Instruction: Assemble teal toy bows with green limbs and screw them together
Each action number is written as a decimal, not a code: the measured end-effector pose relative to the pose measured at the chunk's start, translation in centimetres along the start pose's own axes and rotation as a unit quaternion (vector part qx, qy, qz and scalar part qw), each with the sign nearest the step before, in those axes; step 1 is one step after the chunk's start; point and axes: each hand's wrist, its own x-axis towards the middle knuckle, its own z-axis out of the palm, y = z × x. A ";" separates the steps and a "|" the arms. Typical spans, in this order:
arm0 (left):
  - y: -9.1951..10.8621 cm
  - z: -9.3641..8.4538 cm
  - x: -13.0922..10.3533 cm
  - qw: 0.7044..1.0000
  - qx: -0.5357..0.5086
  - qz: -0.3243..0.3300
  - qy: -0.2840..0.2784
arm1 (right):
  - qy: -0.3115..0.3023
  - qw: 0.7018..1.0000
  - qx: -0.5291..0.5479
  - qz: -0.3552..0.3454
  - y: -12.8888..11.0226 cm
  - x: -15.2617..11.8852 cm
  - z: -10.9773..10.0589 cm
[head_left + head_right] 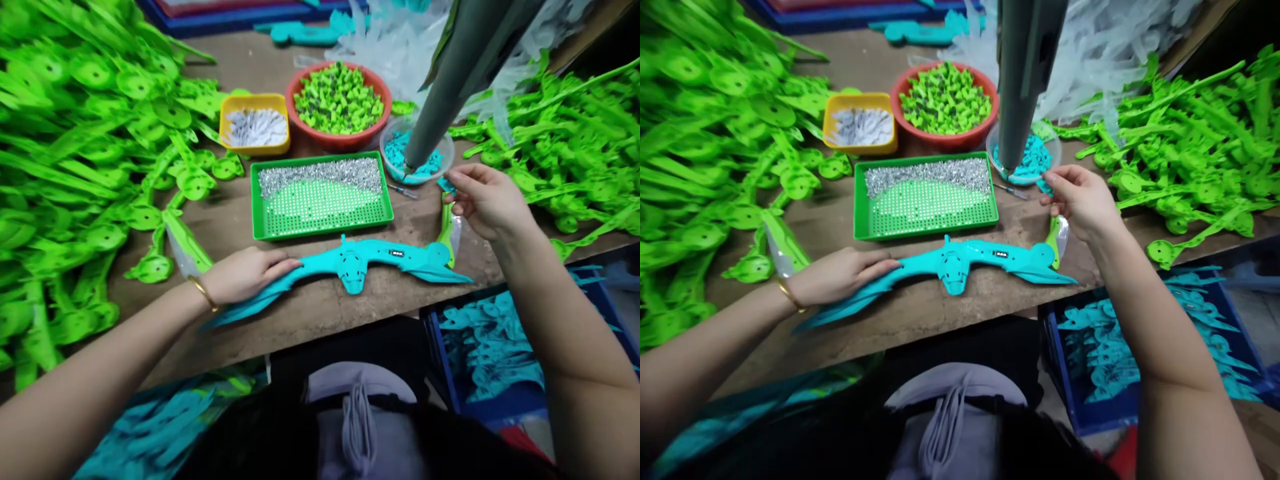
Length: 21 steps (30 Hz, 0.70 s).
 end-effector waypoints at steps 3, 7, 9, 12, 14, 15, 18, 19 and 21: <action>-0.1 0.2 0.2 1.000 -0.001 -0.009 -0.002 | -0.069 0.997 -0.006 0.027 0.3 -2.3 0.6; -0.1 0.3 0.3 1.000 -0.003 -0.011 -0.007 | -0.115 0.990 -0.063 0.048 0.7 -4.2 1.8; -0.2 0.3 0.3 1.000 -0.006 -0.007 -0.008 | -0.119 0.988 -0.084 0.060 0.8 -4.7 2.1; -0.3 0.4 0.4 1.000 -0.008 -0.003 -0.004 | -0.143 0.981 -0.108 0.074 0.8 -5.0 2.1; -0.4 0.4 0.4 1.000 -0.010 -0.004 -0.001 | -0.162 0.973 -0.151 0.063 0.6 -4.9 2.2; -0.5 0.5 0.5 1.000 -0.010 -0.004 0.000 | -0.173 0.967 -0.181 0.055 0.4 -4.8 2.2; -0.5 0.5 0.5 1.000 -0.007 0.000 0.001 | -0.228 0.935 -0.271 0.022 -0.3 -3.7 2.6; -0.5 0.5 0.5 1.000 -0.006 0.001 0.002 | -0.252 0.921 -0.295 0.010 -0.6 -3.2 2.8; -0.4 0.4 0.4 1.000 -0.008 0.000 0.001 | -0.305 0.891 -0.335 -0.015 -1.0 -1.9 3.4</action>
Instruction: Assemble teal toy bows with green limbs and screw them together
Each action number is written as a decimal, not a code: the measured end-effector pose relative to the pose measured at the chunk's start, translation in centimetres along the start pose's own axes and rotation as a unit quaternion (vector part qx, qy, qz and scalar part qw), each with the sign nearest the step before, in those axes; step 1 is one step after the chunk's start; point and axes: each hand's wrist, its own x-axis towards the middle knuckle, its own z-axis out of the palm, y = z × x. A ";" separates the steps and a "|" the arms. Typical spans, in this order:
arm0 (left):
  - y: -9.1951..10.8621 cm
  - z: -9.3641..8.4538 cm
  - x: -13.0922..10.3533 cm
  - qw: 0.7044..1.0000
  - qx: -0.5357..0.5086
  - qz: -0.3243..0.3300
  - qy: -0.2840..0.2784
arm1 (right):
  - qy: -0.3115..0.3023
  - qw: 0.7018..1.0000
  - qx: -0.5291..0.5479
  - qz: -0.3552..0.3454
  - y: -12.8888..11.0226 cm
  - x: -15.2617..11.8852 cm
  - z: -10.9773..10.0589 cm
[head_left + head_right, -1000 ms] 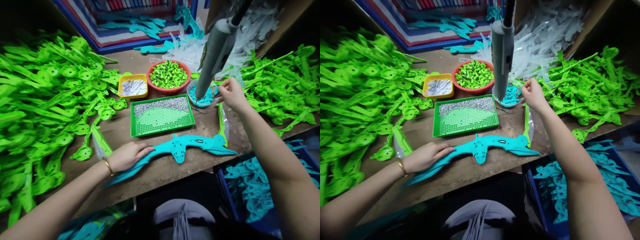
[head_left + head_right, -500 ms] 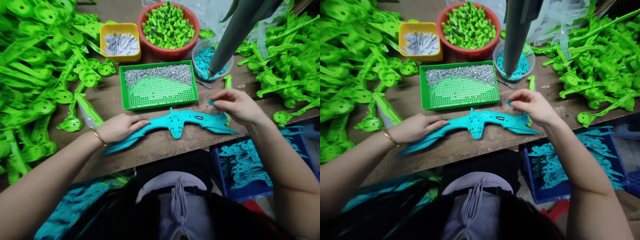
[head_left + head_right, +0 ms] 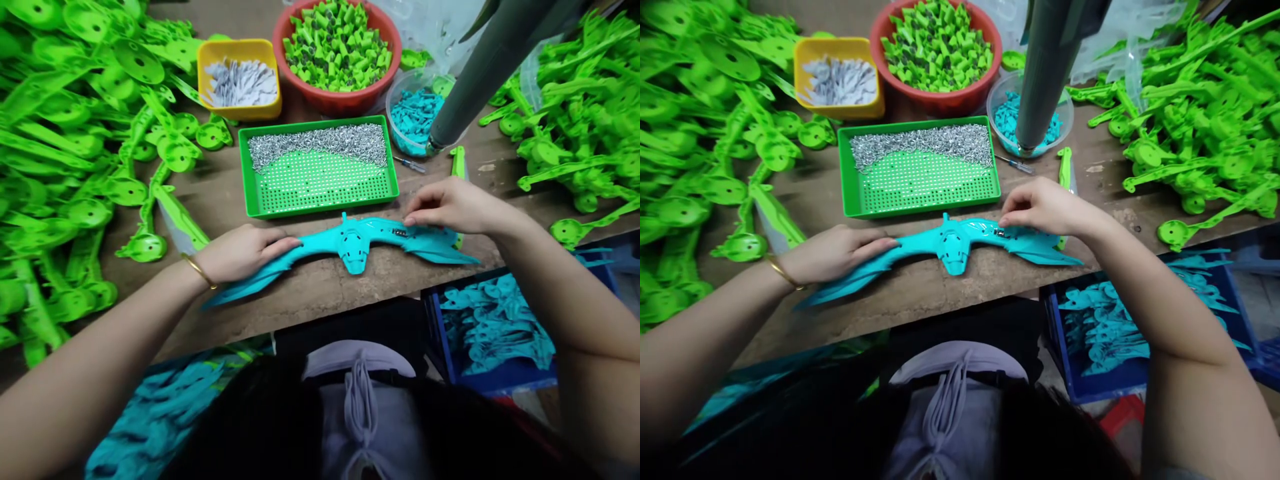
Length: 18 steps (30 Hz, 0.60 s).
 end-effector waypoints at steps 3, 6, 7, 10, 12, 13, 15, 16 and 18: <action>0.2 -0.1 -0.1 1.000 0.004 -0.005 -0.003 | -0.082 0.993 -0.066 -0.050 -0.3 2.0 -0.5; 0.2 -0.1 -0.1 1.000 0.013 -0.008 -0.002 | -0.143 0.980 -0.105 -0.086 -0.4 3.4 -0.5; 0.2 -0.1 -0.1 1.000 0.015 -0.009 -0.003 | -0.153 0.978 -0.110 -0.089 -0.3 3.6 -0.5; 0.2 -0.1 -0.1 1.000 0.018 -0.012 -0.007 | -0.177 0.974 -0.099 -0.100 -0.1 3.8 -0.6; 0.3 -0.2 -0.1 1.000 0.017 -0.014 -0.008 | -0.200 0.969 -0.082 -0.117 0.2 3.8 -0.9; 0.4 -0.2 -0.1 1.000 0.016 -0.014 -0.008 | -0.210 0.967 -0.074 -0.125 0.3 3.8 -1.0; 0.5 -0.3 -0.1 1.000 0.012 -0.017 -0.008 | -0.225 0.963 -0.065 -0.134 0.4 4.0 -1.2; 0.6 -0.3 -0.2 1.000 0.012 -0.020 -0.008 | -0.233 0.961 -0.064 -0.137 0.4 4.2 -1.3; 0.7 -0.3 -0.2 1.000 0.017 -0.024 -0.009 | -0.249 0.956 -0.069 -0.140 0.2 4.5 -1.2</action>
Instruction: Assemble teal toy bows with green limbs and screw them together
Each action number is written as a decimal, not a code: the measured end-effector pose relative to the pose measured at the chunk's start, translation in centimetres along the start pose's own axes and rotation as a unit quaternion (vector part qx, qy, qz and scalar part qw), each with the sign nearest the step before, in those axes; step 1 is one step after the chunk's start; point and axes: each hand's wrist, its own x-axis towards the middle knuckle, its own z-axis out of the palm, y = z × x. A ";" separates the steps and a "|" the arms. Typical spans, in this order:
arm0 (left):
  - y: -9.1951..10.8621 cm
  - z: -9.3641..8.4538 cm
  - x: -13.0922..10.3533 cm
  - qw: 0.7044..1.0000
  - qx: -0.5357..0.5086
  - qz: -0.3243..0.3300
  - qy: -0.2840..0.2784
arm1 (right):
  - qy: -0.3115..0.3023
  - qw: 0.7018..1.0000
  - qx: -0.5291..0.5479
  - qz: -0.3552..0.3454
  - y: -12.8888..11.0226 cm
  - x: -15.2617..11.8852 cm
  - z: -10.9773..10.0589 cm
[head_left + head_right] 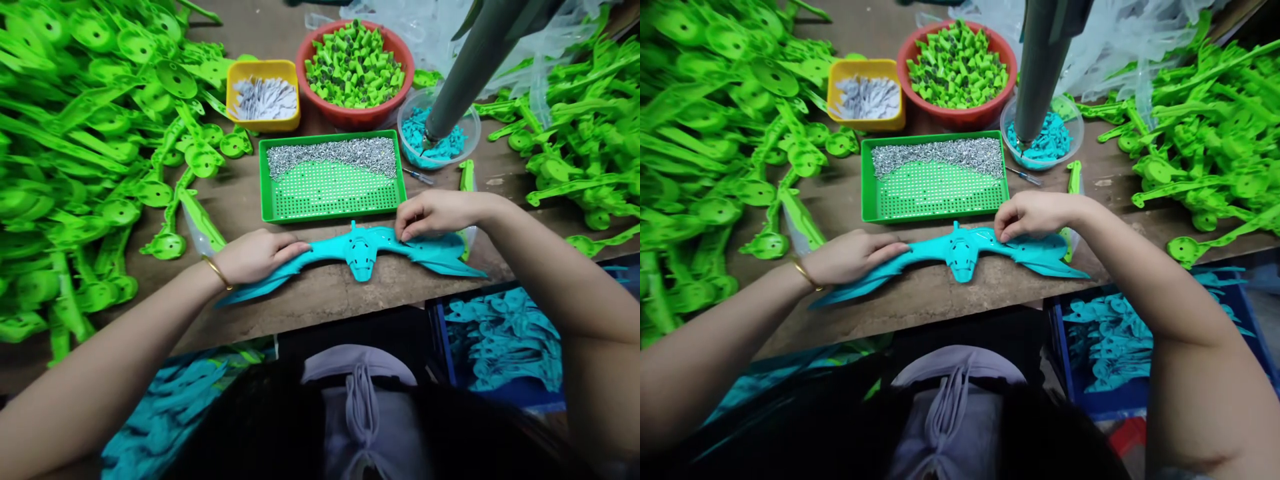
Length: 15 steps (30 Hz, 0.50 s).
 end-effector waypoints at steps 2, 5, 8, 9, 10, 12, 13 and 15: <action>0.0 0.0 0.0 1.000 0.008 -0.001 0.000 | -0.005 1.000 -0.015 -0.006 -0.1 0.2 0.2; -0.2 0.3 0.0 1.000 0.020 -0.003 0.003 | 0.035 0.998 -0.039 -0.016 -0.2 -0.1 1.5; -0.2 0.6 -0.1 0.999 0.036 0.000 0.014 | 0.127 0.991 0.009 0.045 -0.1 -0.9 3.3; -0.2 0.7 -0.2 0.999 0.044 -0.001 0.019 | 0.149 0.985 0.039 0.076 0.0 -1.2 3.7; -0.2 0.7 -0.4 0.998 0.054 -0.005 0.023 | 0.157 0.980 0.068 0.102 0.1 -1.4 4.1; -0.1 0.9 -0.6 0.997 0.069 -0.013 0.028 | 0.138 0.977 0.109 0.120 0.3 -1.7 4.3; 0.0 1.0 -0.7 0.997 0.073 -0.015 0.029 | 0.121 0.979 0.116 0.117 0.4 -1.7 4.3; 0.1 1.0 -0.8 0.997 0.074 -0.016 0.030 | 0.090 0.983 0.119 0.106 0.5 -1.8 4.1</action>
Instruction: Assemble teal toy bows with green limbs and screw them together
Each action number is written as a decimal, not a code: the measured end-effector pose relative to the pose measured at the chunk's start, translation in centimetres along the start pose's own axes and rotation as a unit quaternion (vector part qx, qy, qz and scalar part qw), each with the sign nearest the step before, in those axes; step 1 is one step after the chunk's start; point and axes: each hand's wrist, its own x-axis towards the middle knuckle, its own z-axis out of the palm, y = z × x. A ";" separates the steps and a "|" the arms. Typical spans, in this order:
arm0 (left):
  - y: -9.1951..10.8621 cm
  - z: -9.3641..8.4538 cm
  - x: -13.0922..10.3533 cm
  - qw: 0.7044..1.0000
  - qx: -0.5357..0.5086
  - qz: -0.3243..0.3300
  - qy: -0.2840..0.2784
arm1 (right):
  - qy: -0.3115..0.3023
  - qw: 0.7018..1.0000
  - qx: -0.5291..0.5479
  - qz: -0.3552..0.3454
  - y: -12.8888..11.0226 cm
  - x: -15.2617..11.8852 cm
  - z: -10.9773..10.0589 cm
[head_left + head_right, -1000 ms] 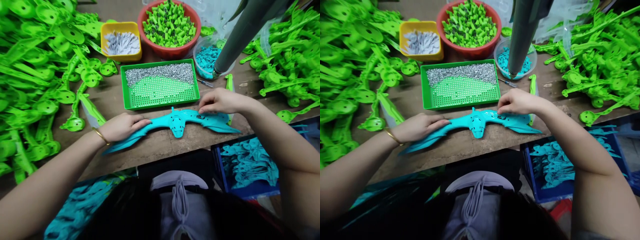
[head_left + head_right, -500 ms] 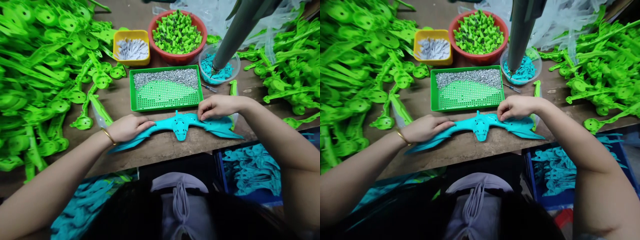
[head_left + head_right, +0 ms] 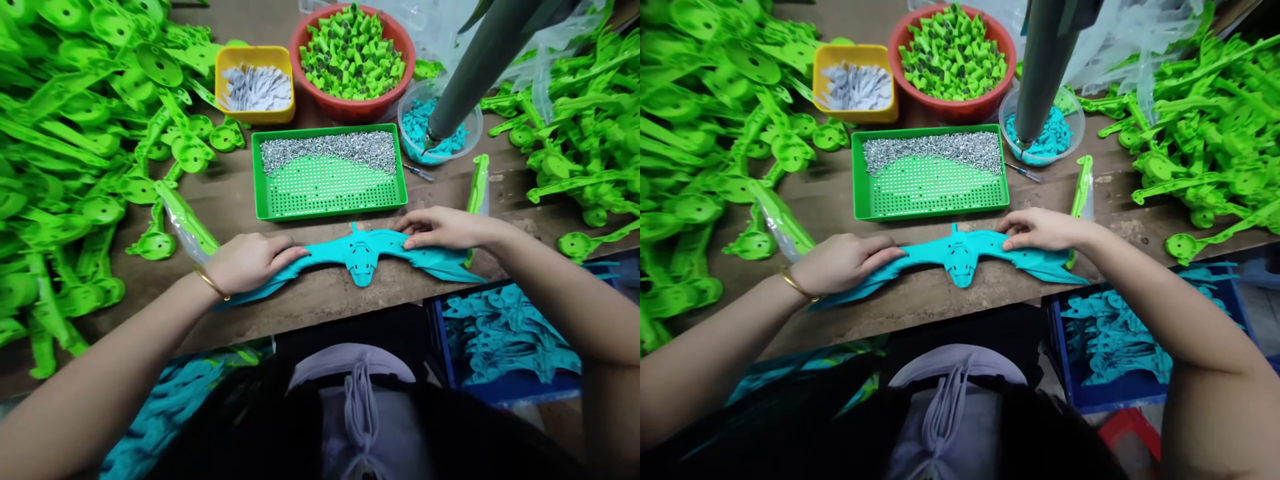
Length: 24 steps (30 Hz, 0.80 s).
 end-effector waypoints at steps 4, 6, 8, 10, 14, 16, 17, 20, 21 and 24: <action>0.0 -0.2 0.2 1.000 0.008 -0.001 -0.016 | 0.027 0.999 -0.025 -0.031 0.1 -0.6 0.3; 0.0 -0.3 0.4 1.000 0.011 0.006 -0.025 | 0.060 0.996 -0.046 -0.052 0.0 -0.9 0.8; 0.0 -0.3 0.4 1.000 0.012 0.016 -0.024 | 0.068 0.996 -0.049 -0.044 -0.1 -0.9 1.1; 0.0 -0.1 0.3 1.000 0.020 0.016 -0.016 | 0.050 0.998 -0.044 -0.001 -0.4 -0.6 1.1; 0.3 0.3 -0.5 0.998 0.059 -0.013 0.001 | -0.010 0.997 -0.054 0.052 -1.1 0.3 0.6; 0.7 0.4 -0.8 0.998 0.064 -0.022 0.012 | -0.010 0.997 -0.053 0.054 -1.4 0.2 0.7; 0.9 0.4 -0.8 0.998 0.062 -0.021 0.017 | 0.003 0.997 -0.058 0.052 -1.6 0.0 0.8; 1.5 0.3 -0.7 0.998 0.065 -0.014 0.008 | 0.079 0.991 -0.108 0.004 -2.1 -0.7 1.7; 1.7 0.3 -0.6 0.998 0.069 -0.012 0.005 | 0.102 0.986 -0.127 -0.020 -2.2 -0.8 2.2; 2.3 0.4 -0.3 0.997 0.072 -0.007 0.006 | 0.139 0.974 -0.171 -0.045 -2.2 -0.6 3.4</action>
